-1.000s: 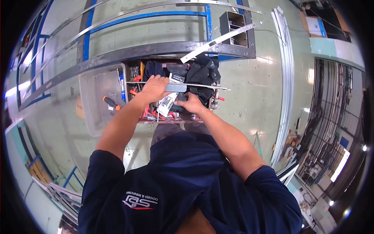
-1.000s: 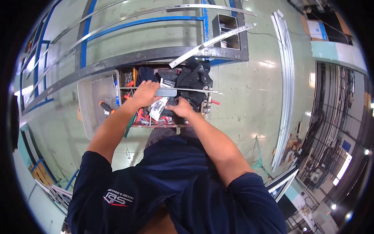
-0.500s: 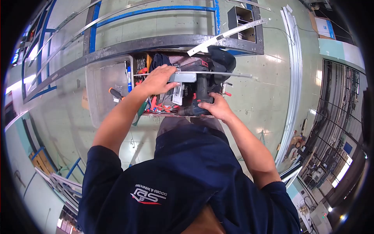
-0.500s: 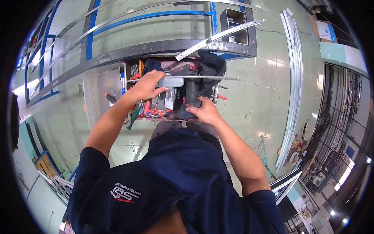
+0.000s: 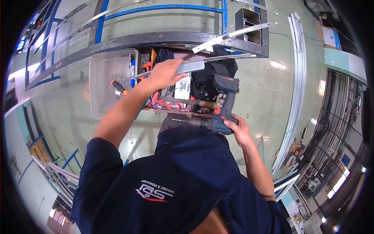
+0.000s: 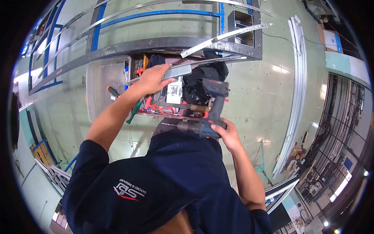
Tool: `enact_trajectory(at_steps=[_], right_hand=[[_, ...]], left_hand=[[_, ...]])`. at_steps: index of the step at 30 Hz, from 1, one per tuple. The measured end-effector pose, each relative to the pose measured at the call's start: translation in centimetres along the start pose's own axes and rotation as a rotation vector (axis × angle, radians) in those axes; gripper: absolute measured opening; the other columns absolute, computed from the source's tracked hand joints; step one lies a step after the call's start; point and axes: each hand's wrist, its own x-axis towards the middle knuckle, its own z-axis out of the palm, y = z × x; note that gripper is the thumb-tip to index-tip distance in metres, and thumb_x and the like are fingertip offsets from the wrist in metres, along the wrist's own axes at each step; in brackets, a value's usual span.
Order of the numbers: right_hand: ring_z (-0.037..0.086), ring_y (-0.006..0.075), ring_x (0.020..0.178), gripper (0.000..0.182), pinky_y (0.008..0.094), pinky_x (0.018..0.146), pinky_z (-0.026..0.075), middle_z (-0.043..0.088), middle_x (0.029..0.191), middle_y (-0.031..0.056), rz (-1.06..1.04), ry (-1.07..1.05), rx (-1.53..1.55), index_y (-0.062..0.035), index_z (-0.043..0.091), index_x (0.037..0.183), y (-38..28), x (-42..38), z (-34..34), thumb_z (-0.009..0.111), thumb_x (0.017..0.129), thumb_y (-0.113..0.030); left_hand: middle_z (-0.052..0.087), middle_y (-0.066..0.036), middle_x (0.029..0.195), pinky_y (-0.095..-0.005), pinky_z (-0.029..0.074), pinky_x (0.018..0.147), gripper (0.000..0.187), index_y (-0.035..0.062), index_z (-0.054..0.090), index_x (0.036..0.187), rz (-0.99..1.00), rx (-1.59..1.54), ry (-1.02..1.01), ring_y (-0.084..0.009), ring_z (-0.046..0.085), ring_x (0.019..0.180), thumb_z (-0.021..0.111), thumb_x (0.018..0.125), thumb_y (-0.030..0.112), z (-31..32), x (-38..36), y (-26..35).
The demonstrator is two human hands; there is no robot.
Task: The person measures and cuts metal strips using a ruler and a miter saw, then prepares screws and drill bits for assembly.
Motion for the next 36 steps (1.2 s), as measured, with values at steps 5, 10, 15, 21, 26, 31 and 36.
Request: enact_trajectory(at_steps=[5, 10, 15, 21, 26, 31, 36], right_hand=[[0.069, 0.0222, 0.102, 0.06, 0.0348, 0.083, 0.057, 0.068, 0.12, 0.0146, -0.131, 0.06, 0.366, 0.0071, 0.054, 0.138, 3.5, -4.2, -3.1, 0.069, 0.093, -0.029], [0.067, 0.0258, 0.115, 0.067, 0.0428, 0.096, 0.055, 0.065, 0.13, 0.0157, -0.166, 0.109, 0.502, 0.0073, 0.049, 0.144, 4.4, -7.4, -6.8, 0.069, 0.094, -0.034], [0.067, 0.0265, 0.113, 0.064, 0.0467, 0.094, 0.055, 0.066, 0.131, 0.0143, -0.047, 0.155, 0.499, 0.0011, 0.05, 0.145, 1.8, -7.2, -6.2, 0.066, 0.098, -0.039], [0.07, 0.0272, 0.081, 0.051, 0.0392, 0.072, 0.063, 0.069, 0.102, 0.0126, 0.219, 0.157, 0.528, -0.0033, 0.059, 0.122, -6.0, -5.2, -1.3, 0.058, 0.103, -0.051], [0.07, 0.0253, 0.078, 0.055, 0.0384, 0.069, 0.062, 0.067, 0.093, 0.0114, 0.28, 0.018, 0.572, -0.004, 0.061, 0.117, -8.7, -4.8, 0.2, 0.053, 0.103, -0.056], [0.068, 0.024, 0.075, 0.063, 0.0355, 0.075, 0.057, 0.065, 0.088, 0.0098, -0.171, -0.037, -0.154, -0.0009, 0.061, 0.113, -10.6, -7.9, -0.1, 0.078, 0.085, -0.055], [0.066, 0.0248, 0.106, 0.08, 0.037, 0.098, 0.05, 0.067, 0.105, 0.0087, -0.899, 0.325, -0.955, 0.003, 0.058, 0.129, -12.5, -6.3, 3.4, 0.096, 0.067, -0.03]], left_hand=[[0.065, -0.02, 0.115, -0.0507, 0.053, 0.091, 0.05, 0.0038, 0.056, 0.122, -0.164, -0.09, 0.003, -0.0401, 0.065, 0.109, 0.073, 0.093, 0.04, 5.6, -2.5, 3.2], [0.054, -0.018, 0.119, -0.0486, 0.052, 0.095, 0.05, 0.0016, 0.058, 0.122, -0.287, -0.131, 0.082, -0.0388, 0.057, 0.115, 0.078, 0.089, 0.033, 13.8, -5.2, 5.8], [0.055, -0.019, 0.119, -0.0481, 0.046, 0.104, 0.052, -0.0006, 0.059, 0.125, -0.303, -0.099, 0.12, -0.039, 0.054, 0.117, 0.079, 0.086, 0.027, 14.6, -5.6, 5.3], [0.055, -0.02, 0.141, -0.0439, 0.048, 0.105, 0.059, -0.0008, 0.053, 0.141, -0.121, -0.502, 0.044, -0.0323, 0.056, 0.126, 0.071, 0.097, 0.034, 12.2, -4.4, 7.2], [0.067, -0.014, 0.127, -0.0371, 0.053, 0.099, 0.055, 0.0052, 0.06, 0.134, -0.214, -2.131, 0.123, -0.0221, 0.065, 0.118, 0.069, 0.098, 0.047, 5.6, -0.1, 17.8], [0.07, -0.006, 0.092, -0.0427, 0.06, 0.083, 0.031, 0.0102, 0.061, 0.102, -0.304, -2.538, 0.281, -0.025, 0.073, 0.089, 0.071, 0.097, 0.039, 0.4, 1.8, 18.4], [0.071, -0.007, 0.094, -0.0445, 0.061, 0.082, 0.032, 0.0119, 0.058, 0.096, -0.471, -2.643, 0.388, -0.0291, 0.075, 0.096, 0.073, 0.095, 0.04, -2.8, -0.8, 19.4]])
